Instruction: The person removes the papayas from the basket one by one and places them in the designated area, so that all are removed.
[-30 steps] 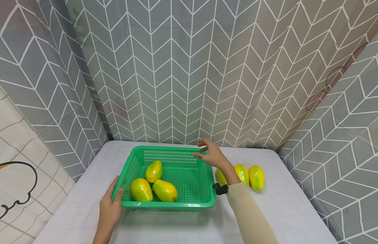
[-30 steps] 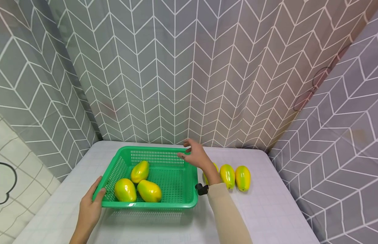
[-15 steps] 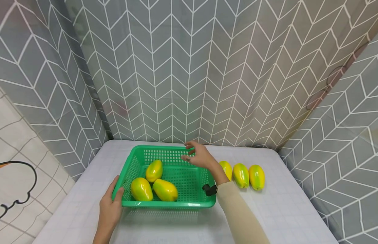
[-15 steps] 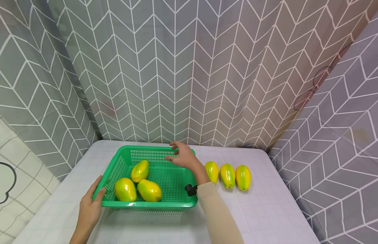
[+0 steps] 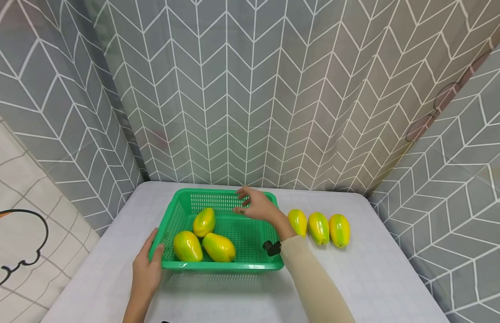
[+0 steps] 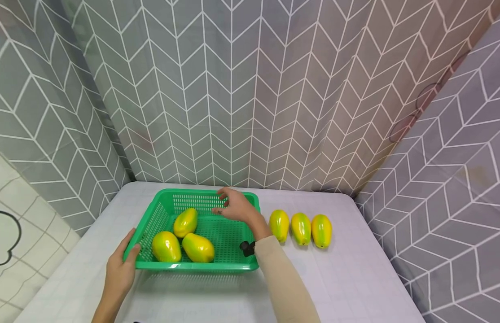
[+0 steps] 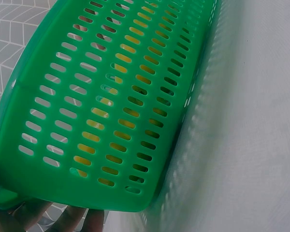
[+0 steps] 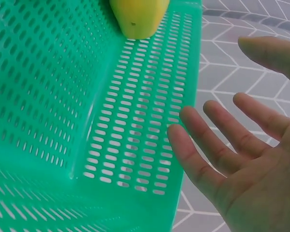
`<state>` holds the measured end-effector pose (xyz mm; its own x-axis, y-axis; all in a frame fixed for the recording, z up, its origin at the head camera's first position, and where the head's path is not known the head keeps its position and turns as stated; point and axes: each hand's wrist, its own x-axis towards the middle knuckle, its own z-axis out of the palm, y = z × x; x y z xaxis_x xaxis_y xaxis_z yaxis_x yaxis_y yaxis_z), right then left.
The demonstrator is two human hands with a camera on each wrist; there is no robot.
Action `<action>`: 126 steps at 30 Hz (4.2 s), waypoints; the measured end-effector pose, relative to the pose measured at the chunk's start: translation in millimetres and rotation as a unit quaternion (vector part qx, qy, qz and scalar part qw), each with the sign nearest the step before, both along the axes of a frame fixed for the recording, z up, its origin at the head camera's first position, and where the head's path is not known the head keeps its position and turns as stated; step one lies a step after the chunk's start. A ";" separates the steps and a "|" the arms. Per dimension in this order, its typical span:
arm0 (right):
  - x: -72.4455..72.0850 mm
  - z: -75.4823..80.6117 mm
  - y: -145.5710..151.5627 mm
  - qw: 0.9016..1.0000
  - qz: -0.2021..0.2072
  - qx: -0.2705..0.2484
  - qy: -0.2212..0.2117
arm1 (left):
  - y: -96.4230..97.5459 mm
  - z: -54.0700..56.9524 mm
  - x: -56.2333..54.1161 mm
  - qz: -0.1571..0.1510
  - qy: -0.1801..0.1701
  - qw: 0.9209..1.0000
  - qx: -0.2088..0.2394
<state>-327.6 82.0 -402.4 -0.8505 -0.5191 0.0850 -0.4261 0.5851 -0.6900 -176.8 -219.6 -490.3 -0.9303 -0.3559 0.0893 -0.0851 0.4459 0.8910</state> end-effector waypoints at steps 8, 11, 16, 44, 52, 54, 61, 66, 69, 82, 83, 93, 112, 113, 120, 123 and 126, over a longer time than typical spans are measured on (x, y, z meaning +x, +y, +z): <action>0.9 -3.7 -11.7 0.998 0.041 0.033 -0.029 | 0.0 -0.3 0.0 -0.002 -0.005 1.000 -0.002; 0.9 -6.2 -16.0 0.997 0.051 0.052 -0.036 | 0.3 -0.5 0.3 -0.001 -0.003 1.000 0.000; 0.5 -10.5 -21.6 0.993 0.074 0.081 -0.042 | 0.8 0.6 0.1 -0.001 0.001 1.000 -0.001; 9.9 -32.4 -50.2 0.964 0.149 0.168 -0.143 | 1.1 1.0 -1.1 0.000 -0.006 1.000 0.006; 11.8 -34.0 -51.0 0.959 0.160 0.169 -0.162 | 1.0 1.2 -0.2 0.003 0.001 1.000 0.006; 12.5 -34.3 -51.1 0.958 0.159 0.168 -0.168 | 0.8 0.7 -0.4 0.003 0.002 1.000 0.005; 13.0 -35.8 -50.6 0.957 0.153 0.165 -0.182 | 0.5 -0.3 -0.9 0.002 0.006 1.000 0.006; 11.6 -36.4 -49.0 0.958 0.156 0.165 -0.178 | 1.3 -0.2 -0.6 0.006 0.010 1.000 0.004; 10.7 -34.0 -46.0 0.959 0.154 0.165 -0.172 | 1.9 0.0 -0.3 0.005 0.011 1.000 0.004; 6.4 -15.3 -23.6 0.976 0.101 0.147 -0.123 | 1.3 0.3 -0.4 0.005 0.004 1.000 0.003; 6.1 -14.7 -21.8 0.978 0.095 0.144 -0.119 | 1.4 0.2 -0.3 0.005 0.004 1.000 0.003; 6.1 -1.9 0.8 0.990 0.043 0.081 -0.108 | 2.2 0.7 0.0 0.004 0.009 1.000 0.005; 6.0 8.4 38.9 0.995 -0.018 0.003 -0.096 | 1.0 0.3 -1.5 0.000 -0.001 1.000 0.004; 6.0 8.8 41.5 0.995 -0.019 -0.003 -0.096 | 1.0 0.5 -1.5 0.001 -0.001 1.000 0.004; 6.1 11.1 59.4 0.993 -0.036 -0.034 -0.105 | 0.9 1.1 -1.3 0.001 -0.003 1.000 0.004; 8.4 13.6 66.9 0.991 -0.047 -0.047 -0.113 | 0.7 1.1 -1.4 0.003 -0.001 1.000 0.004; 10.6 15.3 74.2 0.990 -0.057 -0.053 -0.116 | 0.8 1.5 -1.2 0.006 -0.003 1.000 0.004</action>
